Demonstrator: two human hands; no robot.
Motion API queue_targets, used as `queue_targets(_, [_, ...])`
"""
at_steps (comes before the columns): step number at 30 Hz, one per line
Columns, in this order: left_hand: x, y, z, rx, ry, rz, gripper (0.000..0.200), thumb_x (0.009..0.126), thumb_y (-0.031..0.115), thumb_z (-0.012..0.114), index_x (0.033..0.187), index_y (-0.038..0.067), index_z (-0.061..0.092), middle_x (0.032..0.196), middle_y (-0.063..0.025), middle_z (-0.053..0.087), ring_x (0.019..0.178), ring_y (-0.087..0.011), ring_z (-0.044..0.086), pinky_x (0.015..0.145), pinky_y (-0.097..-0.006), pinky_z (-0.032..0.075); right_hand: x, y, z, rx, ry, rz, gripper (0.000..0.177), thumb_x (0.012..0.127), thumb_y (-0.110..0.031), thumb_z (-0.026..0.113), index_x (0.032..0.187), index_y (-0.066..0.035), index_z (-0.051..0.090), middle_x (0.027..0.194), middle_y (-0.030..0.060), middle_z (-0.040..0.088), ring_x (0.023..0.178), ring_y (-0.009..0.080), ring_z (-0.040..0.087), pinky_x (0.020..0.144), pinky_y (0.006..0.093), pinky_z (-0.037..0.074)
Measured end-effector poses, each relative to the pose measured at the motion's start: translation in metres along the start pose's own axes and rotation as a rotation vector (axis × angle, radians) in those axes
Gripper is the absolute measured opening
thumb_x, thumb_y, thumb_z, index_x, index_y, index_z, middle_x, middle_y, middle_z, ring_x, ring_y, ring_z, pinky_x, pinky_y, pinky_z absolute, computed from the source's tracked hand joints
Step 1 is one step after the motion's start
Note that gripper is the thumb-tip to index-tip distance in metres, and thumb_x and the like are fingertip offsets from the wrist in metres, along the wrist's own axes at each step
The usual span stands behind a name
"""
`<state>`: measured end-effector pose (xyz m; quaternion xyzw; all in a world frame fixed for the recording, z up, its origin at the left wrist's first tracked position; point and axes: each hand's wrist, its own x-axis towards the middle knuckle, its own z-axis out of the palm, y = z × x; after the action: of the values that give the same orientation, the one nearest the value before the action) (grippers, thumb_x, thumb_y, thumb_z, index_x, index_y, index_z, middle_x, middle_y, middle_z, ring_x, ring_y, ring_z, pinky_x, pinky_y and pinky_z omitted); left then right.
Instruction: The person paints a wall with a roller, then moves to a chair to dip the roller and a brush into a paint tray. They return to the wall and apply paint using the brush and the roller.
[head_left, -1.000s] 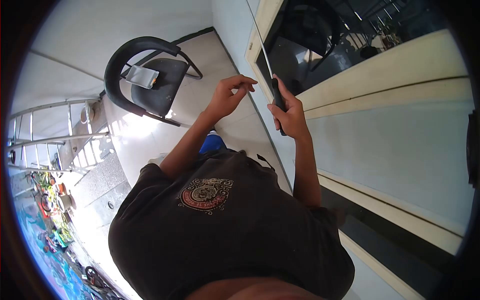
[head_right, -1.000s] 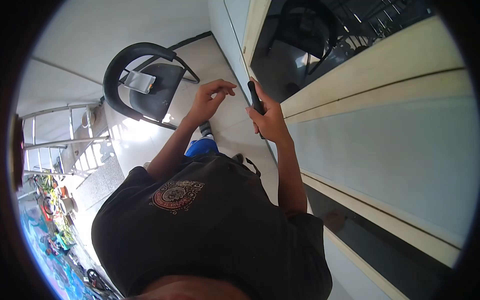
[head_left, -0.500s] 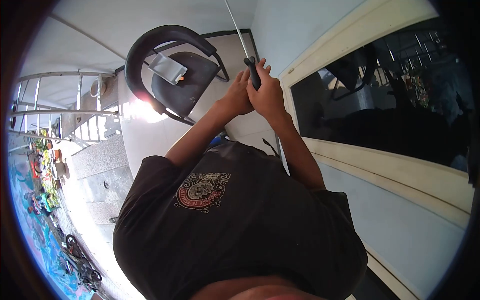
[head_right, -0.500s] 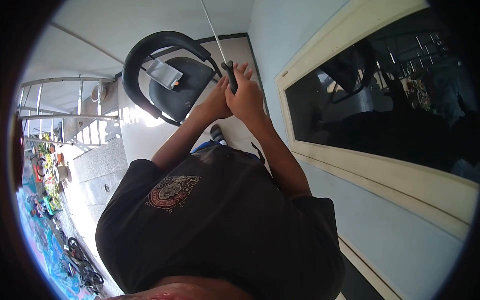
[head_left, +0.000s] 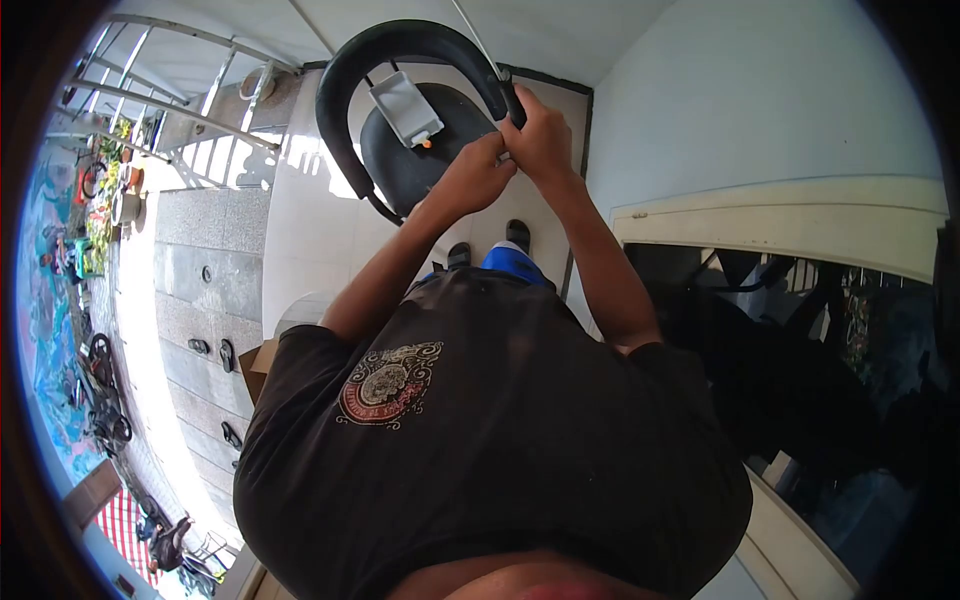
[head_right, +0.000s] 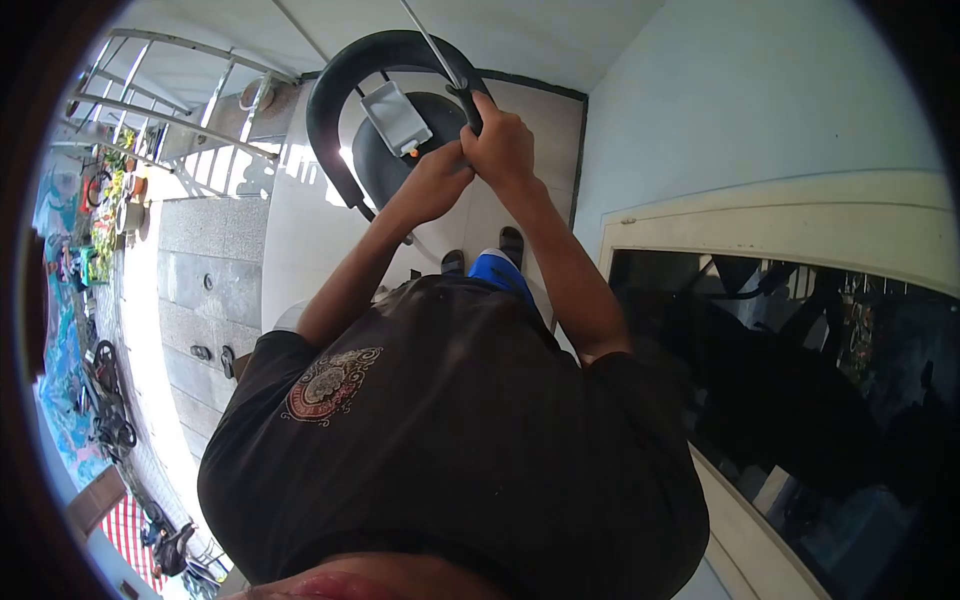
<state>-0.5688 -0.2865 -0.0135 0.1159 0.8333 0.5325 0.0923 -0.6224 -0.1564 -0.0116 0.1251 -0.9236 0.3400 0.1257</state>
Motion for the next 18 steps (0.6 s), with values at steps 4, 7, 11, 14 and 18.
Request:
queue_targets(4, [-0.004, 0.011, -0.003, 0.008, 0.536, 0.013, 0.017, 0.083, 0.011, 0.062, 0.094, -0.003, 0.061, 0.110, -0.0228, 0.061, 0.103, -0.0346, 0.062, 0.082, -0.0419, 0.048, 0.040, -0.006, 0.015, 0.118, -0.117, -0.047, 0.048, 0.076, -0.019, 0.065, 0.120, -0.001, 0.059, 0.079, 0.0206, 0.068, 0.078, 0.0407, 0.067, 0.071, 0.0483, 0.054])
queue_targets(7, [0.012, 0.028, -0.012, 0.216, 0.822, 0.246, 0.016, 0.081, 0.013, 0.064, 0.095, 0.005, 0.063, 0.121, -0.0178, 0.059, 0.115, -0.0337, 0.056, 0.095, -0.0438, 0.044, 0.045, -0.015, 0.019, 0.292, -0.291, -0.152, 0.048, 0.077, -0.017, 0.064, 0.121, 0.001, 0.056, 0.081, 0.0229, 0.068, 0.079, 0.0419, 0.067, 0.070, 0.0484, 0.053])
queue_targets(11, [0.039, 0.042, -0.012, 0.576, 0.705, 0.255, 0.019, 0.079, 0.020, 0.067, 0.096, 0.012, 0.068, 0.138, -0.0132, 0.050, 0.135, -0.0384, 0.038, 0.113, -0.0545, 0.023, 0.060, -0.013, 0.043, 0.616, -0.137, -0.686, 0.045, 0.081, -0.015, 0.061, 0.121, 0.004, 0.054, 0.087, 0.0249, 0.068, 0.084, 0.0415, 0.068, 0.072, 0.0471, 0.053])
queue_targets(14, [0.043, 0.039, 0.001, 0.583, 0.735, 0.247, 0.020, 0.079, 0.026, 0.069, 0.097, 0.018, 0.071, 0.141, -0.0078, 0.050, 0.139, -0.0357, 0.033, 0.114, -0.0562, 0.021, 0.087, -0.021, 0.039, 0.600, -0.424, -0.489, 0.042, 0.083, -0.015, 0.061, 0.120, 0.005, 0.054, 0.089, 0.0250, 0.068, 0.085, 0.0410, 0.068, 0.073, 0.0462, 0.053])
queue_targets(18, [0.035, 0.020, 0.027, 0.729, 0.722, 0.307, 0.039, 0.080, 0.033, 0.073, 0.117, 0.026, 0.066, 0.145, -0.0035, 0.046, 0.142, -0.0321, 0.029, 0.116, -0.0585, 0.015, 0.101, -0.029, 0.071, 0.494, -0.572, -0.419, 0.040, 0.084, -0.015, 0.062, 0.118, 0.006, 0.055, 0.091, 0.0244, 0.067, 0.088, 0.0403, 0.068, 0.075, 0.0450, 0.053])
